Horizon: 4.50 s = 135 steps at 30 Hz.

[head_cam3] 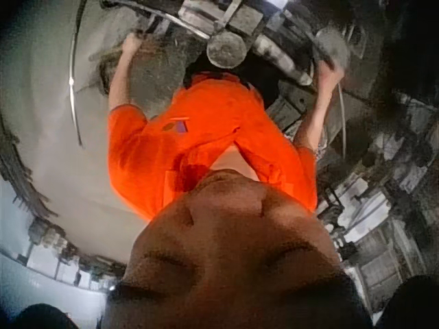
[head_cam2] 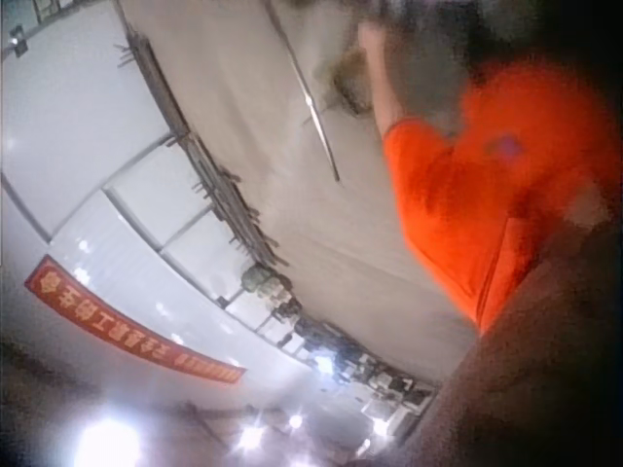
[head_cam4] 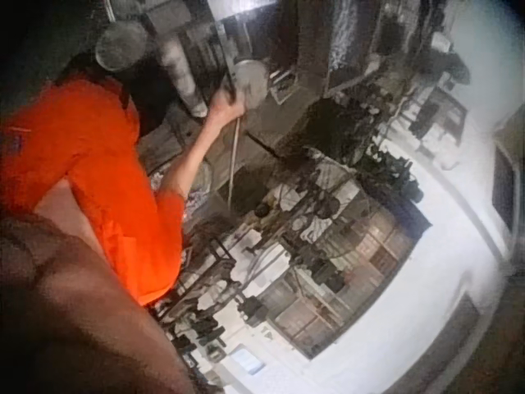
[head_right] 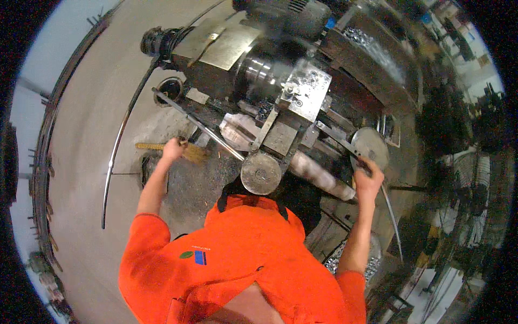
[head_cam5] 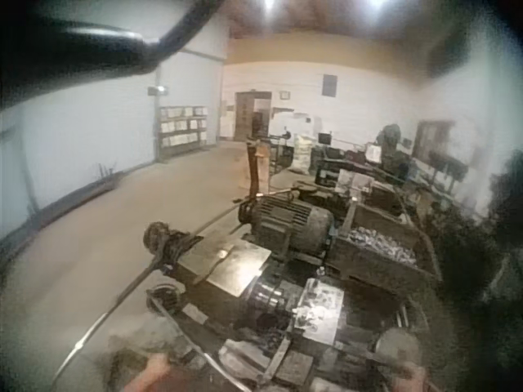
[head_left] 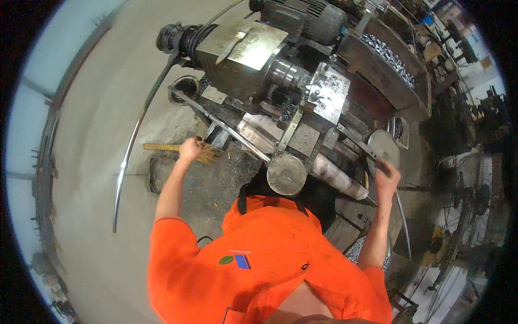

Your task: The person operates a metal forming machine by inserting small metal pieces into the machine, actuating a lever to process them, and then removing the finished pieces. The person repeats this cycle continuously throughout the clip.

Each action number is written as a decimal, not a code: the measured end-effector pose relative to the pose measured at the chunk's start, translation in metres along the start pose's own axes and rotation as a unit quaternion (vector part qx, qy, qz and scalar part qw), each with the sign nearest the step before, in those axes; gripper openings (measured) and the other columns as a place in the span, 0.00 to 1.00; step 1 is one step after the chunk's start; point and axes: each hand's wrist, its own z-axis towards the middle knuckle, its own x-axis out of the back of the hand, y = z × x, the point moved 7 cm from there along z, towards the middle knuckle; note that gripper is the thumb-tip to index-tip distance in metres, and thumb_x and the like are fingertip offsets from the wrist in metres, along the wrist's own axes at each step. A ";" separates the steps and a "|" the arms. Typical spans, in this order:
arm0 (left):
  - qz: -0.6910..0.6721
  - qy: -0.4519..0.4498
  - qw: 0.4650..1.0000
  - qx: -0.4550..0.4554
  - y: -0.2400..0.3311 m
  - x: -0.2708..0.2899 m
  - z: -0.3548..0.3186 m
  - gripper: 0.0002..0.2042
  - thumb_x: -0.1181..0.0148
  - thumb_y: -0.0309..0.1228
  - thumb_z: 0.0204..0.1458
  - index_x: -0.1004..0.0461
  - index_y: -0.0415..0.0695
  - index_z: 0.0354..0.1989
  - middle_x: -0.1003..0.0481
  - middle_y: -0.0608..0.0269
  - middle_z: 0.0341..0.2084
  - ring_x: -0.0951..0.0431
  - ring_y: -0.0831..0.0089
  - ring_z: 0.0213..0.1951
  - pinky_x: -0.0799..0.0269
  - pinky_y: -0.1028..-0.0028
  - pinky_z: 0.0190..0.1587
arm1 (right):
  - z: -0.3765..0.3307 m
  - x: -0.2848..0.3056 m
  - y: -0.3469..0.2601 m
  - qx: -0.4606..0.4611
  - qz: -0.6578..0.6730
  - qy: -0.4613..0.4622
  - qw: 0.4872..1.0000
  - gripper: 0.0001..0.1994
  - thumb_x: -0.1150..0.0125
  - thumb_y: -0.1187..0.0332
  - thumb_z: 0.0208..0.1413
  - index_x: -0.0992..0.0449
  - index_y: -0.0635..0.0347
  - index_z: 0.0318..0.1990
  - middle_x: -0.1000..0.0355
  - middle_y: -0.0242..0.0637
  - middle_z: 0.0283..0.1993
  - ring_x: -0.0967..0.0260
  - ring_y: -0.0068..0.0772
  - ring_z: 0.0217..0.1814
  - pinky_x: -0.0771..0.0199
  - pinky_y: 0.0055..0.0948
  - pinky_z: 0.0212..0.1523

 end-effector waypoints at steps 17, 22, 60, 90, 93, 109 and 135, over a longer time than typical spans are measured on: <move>0.059 0.263 0.954 0.130 -0.080 0.242 -0.058 0.26 0.61 0.51 0.56 0.24 0.40 0.32 0.27 0.40 0.25 0.26 0.45 0.32 0.32 0.56 0.37 | 0.126 -0.202 -0.212 0.205 -0.070 -0.219 0.951 0.14 0.44 0.64 0.29 0.20 0.58 0.26 0.28 0.51 0.28 0.29 0.53 0.33 0.29 0.37 0.39; 0.127 0.244 0.948 0.161 -0.127 0.259 -0.026 0.29 0.67 0.53 0.56 0.24 0.41 0.33 0.26 0.41 0.29 0.26 0.45 0.36 0.32 0.54 0.41 | 0.134 -0.222 -0.212 0.239 -0.088 -0.258 0.932 0.13 0.44 0.63 0.29 0.20 0.57 0.25 0.28 0.50 0.26 0.29 0.51 0.31 0.28 0.37 0.38; 0.137 -0.085 0.984 -0.077 0.062 -0.062 -0.059 0.25 0.43 0.31 0.40 0.36 0.38 0.49 0.24 0.52 0.24 0.22 0.58 0.29 0.27 0.62 0.30 | 0.137 -0.012 -0.076 0.029 -0.112 -0.150 0.982 0.13 0.49 0.71 0.37 0.21 0.65 0.29 0.27 0.53 0.40 0.28 0.42 0.44 0.34 0.27 0.46; -0.178 -0.113 0.974 -0.087 0.077 0.015 -0.130 0.10 0.44 0.29 0.45 0.24 0.39 0.34 0.26 0.52 0.17 0.24 0.61 0.22 0.30 0.68 0.29 | 0.124 0.047 -0.035 0.073 -0.082 0.053 0.993 0.20 0.42 0.69 0.30 0.21 0.55 0.38 0.38 0.50 0.57 0.33 0.47 0.52 0.33 0.31 0.51; -0.262 -0.054 0.953 -0.144 0.133 0.068 -0.111 0.08 0.45 0.27 0.49 0.25 0.38 0.35 0.26 0.57 0.17 0.26 0.72 0.19 0.31 0.73 0.25 | 0.047 0.083 0.022 -0.054 -0.012 0.067 0.996 0.19 0.43 0.72 0.30 0.21 0.57 0.37 0.35 0.45 0.56 0.30 0.40 0.49 0.31 0.25 0.46; -0.067 0.044 0.948 -0.307 0.241 0.068 -0.023 0.12 0.50 0.28 0.49 0.26 0.36 0.39 0.23 0.53 0.31 0.24 0.64 0.33 0.31 0.70 0.39 | -0.359 0.186 0.256 -0.478 -0.309 0.007 0.822 0.10 0.43 0.64 0.36 0.22 0.58 0.27 0.26 0.45 0.35 0.29 0.48 0.41 0.28 0.35 0.43; -0.097 0.117 0.946 -0.287 0.240 0.076 -0.029 0.11 0.50 0.30 0.50 0.25 0.39 0.38 0.23 0.56 0.27 0.23 0.68 0.29 0.30 0.71 0.34 | -0.348 0.169 0.279 -0.507 -0.345 -0.153 0.775 0.16 0.45 0.63 0.34 0.23 0.63 0.31 0.28 0.53 0.39 0.30 0.48 0.46 0.29 0.36 0.48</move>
